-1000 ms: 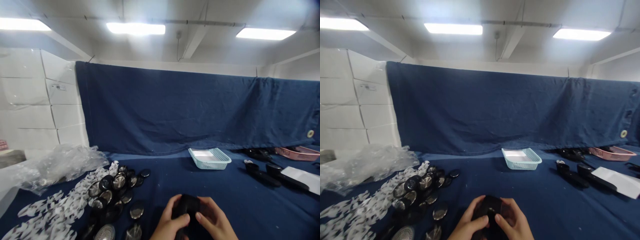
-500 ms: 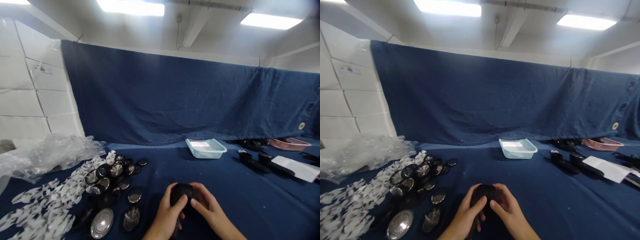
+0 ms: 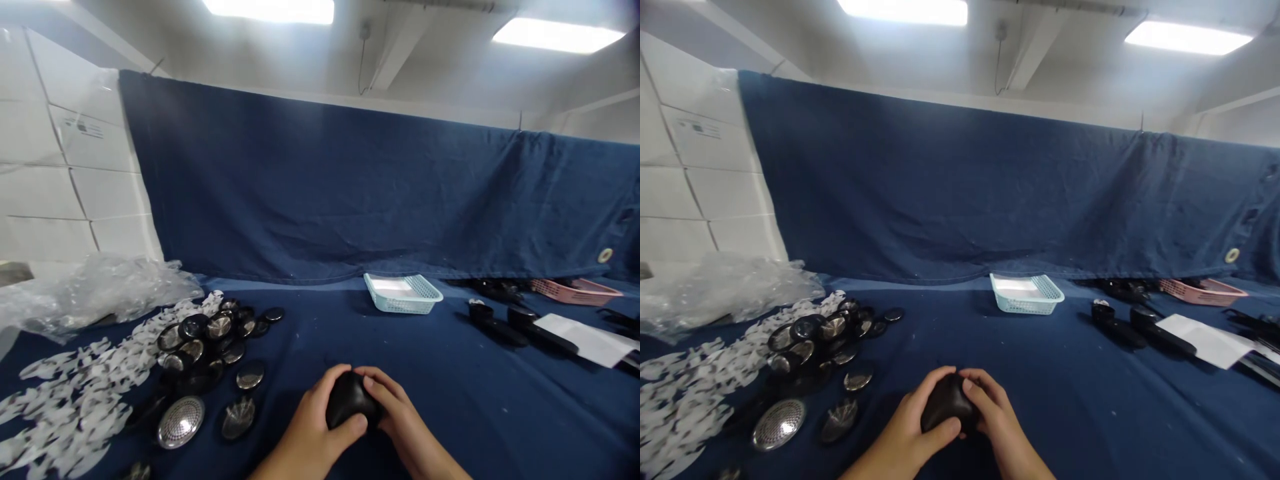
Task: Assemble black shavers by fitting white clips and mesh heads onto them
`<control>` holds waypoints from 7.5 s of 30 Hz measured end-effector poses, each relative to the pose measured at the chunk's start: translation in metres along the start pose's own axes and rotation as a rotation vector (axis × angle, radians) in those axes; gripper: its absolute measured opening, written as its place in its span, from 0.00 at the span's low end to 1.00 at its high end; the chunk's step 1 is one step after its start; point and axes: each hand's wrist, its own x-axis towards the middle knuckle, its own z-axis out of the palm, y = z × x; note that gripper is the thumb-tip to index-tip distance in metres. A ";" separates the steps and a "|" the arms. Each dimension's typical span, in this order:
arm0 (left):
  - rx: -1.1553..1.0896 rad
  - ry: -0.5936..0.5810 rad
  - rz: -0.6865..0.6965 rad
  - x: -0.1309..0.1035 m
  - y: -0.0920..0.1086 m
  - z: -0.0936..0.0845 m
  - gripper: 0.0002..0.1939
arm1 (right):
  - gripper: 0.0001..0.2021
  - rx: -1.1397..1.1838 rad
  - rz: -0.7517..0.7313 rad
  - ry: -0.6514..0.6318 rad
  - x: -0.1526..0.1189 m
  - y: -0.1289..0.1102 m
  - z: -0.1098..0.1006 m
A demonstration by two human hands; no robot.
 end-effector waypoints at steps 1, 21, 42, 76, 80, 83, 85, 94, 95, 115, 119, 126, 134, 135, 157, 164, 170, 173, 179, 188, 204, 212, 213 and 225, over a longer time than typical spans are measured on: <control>0.035 0.004 0.004 -0.001 -0.001 0.001 0.31 | 0.18 -0.033 -0.008 0.012 -0.002 0.000 -0.001; 0.159 -0.013 -0.014 -0.005 0.006 0.001 0.32 | 0.19 -0.312 -0.164 -0.002 0.000 0.005 -0.002; 0.309 -0.082 0.012 -0.001 0.007 -0.002 0.36 | 0.18 -0.070 0.031 -0.008 -0.002 0.009 -0.006; 0.199 -0.162 -0.100 -0.003 0.021 -0.009 0.33 | 0.16 -0.087 0.124 0.051 -0.019 -0.015 0.007; 0.170 -0.188 -0.086 -0.003 0.028 -0.011 0.30 | 0.19 -0.186 0.102 0.092 -0.020 -0.016 0.004; 0.163 -0.203 -0.074 -0.003 0.030 -0.011 0.30 | 0.20 -0.256 0.049 0.075 -0.020 -0.020 0.005; 0.170 -0.205 -0.084 -0.004 0.029 -0.011 0.31 | 0.21 -0.284 0.034 0.082 -0.020 -0.020 0.006; 0.194 -0.213 -0.124 -0.004 0.026 -0.011 0.32 | 0.30 -0.406 0.112 0.118 -0.018 -0.009 -0.004; 0.190 -0.216 -0.120 -0.004 0.028 -0.011 0.32 | 0.31 -0.417 0.116 0.118 -0.018 -0.009 -0.004; 0.195 -0.205 -0.125 -0.005 0.032 -0.012 0.31 | 0.32 -0.447 0.122 0.121 -0.014 -0.005 -0.006; 0.049 -0.190 -0.084 -0.001 0.019 -0.008 0.29 | 0.28 -0.455 0.037 0.086 -0.013 -0.004 -0.004; -0.419 -0.029 -0.224 0.009 0.004 0.003 0.26 | 0.26 -0.393 -0.100 -0.036 -0.008 0.004 0.002; -0.403 -0.026 -0.221 0.008 0.005 0.003 0.26 | 0.21 -0.432 -0.137 -0.077 -0.010 -0.003 0.005; -0.399 -0.024 -0.216 0.008 0.005 0.003 0.25 | 0.21 -0.442 -0.137 -0.079 -0.010 -0.003 0.005; -0.456 -0.058 -0.320 0.012 0.002 -0.009 0.22 | 0.24 -0.497 -0.156 -0.119 -0.003 0.008 -0.003; -0.466 -0.030 -0.333 0.011 0.006 -0.008 0.23 | 0.25 -0.508 -0.152 -0.121 -0.001 0.010 -0.004; -0.467 -0.039 -0.318 0.012 0.003 -0.009 0.24 | 0.25 -0.515 -0.149 -0.126 0.000 0.007 -0.003; -0.472 -0.039 -0.339 0.014 0.000 -0.009 0.26 | 0.29 -0.461 -0.136 -0.093 0.001 0.010 -0.002; -0.407 -0.025 -0.302 0.015 -0.007 -0.003 0.34 | 0.29 -0.335 -0.180 0.032 0.008 0.021 -0.004; -0.352 -0.072 -0.181 0.015 -0.009 -0.003 0.30 | 0.28 -0.230 -0.232 0.111 0.008 0.025 -0.003; -0.328 -0.073 -0.272 0.018 -0.011 -0.004 0.29 | 0.29 -0.264 -0.157 0.117 0.008 0.016 -0.004; -0.324 -0.073 -0.277 0.019 -0.014 -0.004 0.29 | 0.29 -0.285 -0.140 0.088 0.007 0.012 -0.004; -0.324 -0.066 -0.282 0.019 -0.014 -0.004 0.30 | 0.29 -0.285 -0.141 0.091 0.006 0.012 -0.004; -0.313 -0.058 -0.283 0.020 -0.015 -0.004 0.29 | 0.25 -0.308 -0.143 0.055 0.006 0.007 -0.003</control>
